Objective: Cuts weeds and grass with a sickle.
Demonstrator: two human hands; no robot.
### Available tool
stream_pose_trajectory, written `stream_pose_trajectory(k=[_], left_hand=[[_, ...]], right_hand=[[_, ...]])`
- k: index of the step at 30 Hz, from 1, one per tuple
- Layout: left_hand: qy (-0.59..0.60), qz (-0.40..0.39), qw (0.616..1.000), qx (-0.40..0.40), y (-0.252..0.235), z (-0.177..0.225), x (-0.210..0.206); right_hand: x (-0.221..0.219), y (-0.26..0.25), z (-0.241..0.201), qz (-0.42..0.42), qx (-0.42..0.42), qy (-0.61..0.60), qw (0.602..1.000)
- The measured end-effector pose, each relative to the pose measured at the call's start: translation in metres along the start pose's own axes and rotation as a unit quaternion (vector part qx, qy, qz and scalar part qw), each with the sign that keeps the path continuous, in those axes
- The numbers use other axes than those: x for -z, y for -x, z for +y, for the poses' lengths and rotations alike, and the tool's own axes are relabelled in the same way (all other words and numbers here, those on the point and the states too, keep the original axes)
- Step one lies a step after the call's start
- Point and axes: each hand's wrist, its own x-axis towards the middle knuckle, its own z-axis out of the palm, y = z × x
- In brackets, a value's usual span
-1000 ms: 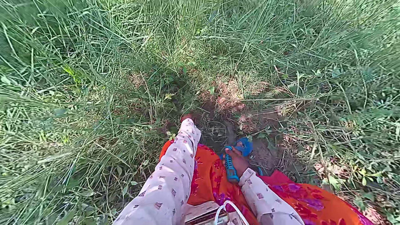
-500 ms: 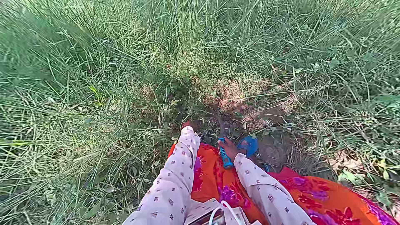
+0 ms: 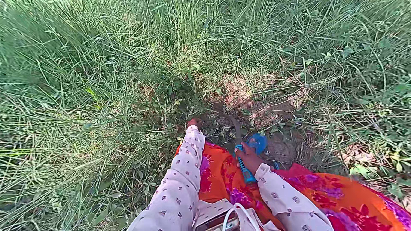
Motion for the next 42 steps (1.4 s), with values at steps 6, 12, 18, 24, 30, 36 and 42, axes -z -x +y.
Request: stream_pose_trajectory(k=[6, 12, 18, 24, 30, 36, 42], left_hand=[[0.038, -0.002, 0.999, -0.029, 0.005, -0.004, -0.001], [0.052, 0.022, 0.998, -0.022, 0.014, -0.002, -0.007], [0.208, 0.178, 0.961, 0.021, 0.017, -0.006, -0.003], [0.332, 0.311, 0.889, 0.045, 0.006, -0.026, 0.010], [0.088, 0.311, 0.944, -0.057, 0.010, 0.011, -0.002], [-0.129, -0.037, 0.963, -0.232, 0.004, 0.054, -0.022], [-0.154, -0.082, 0.979, -0.109, -0.047, 0.063, -0.033]], right_hand=[[-0.010, -0.034, 0.005, -0.094, -0.024, -0.007, 0.995], [-0.009, -0.026, 0.000, -0.122, -0.055, 0.008, 0.991], [-0.010, 0.043, -0.014, -0.074, 0.001, 0.004, 0.997], [0.019, 0.049, 0.012, 0.053, 0.056, -0.089, 0.993], [0.014, 0.032, 0.009, 0.056, -0.020, -0.208, 0.976], [0.006, 0.037, 0.011, 0.064, 0.019, -0.246, 0.967], [0.015, 0.024, 0.014, 0.132, 0.022, -0.318, 0.939]])
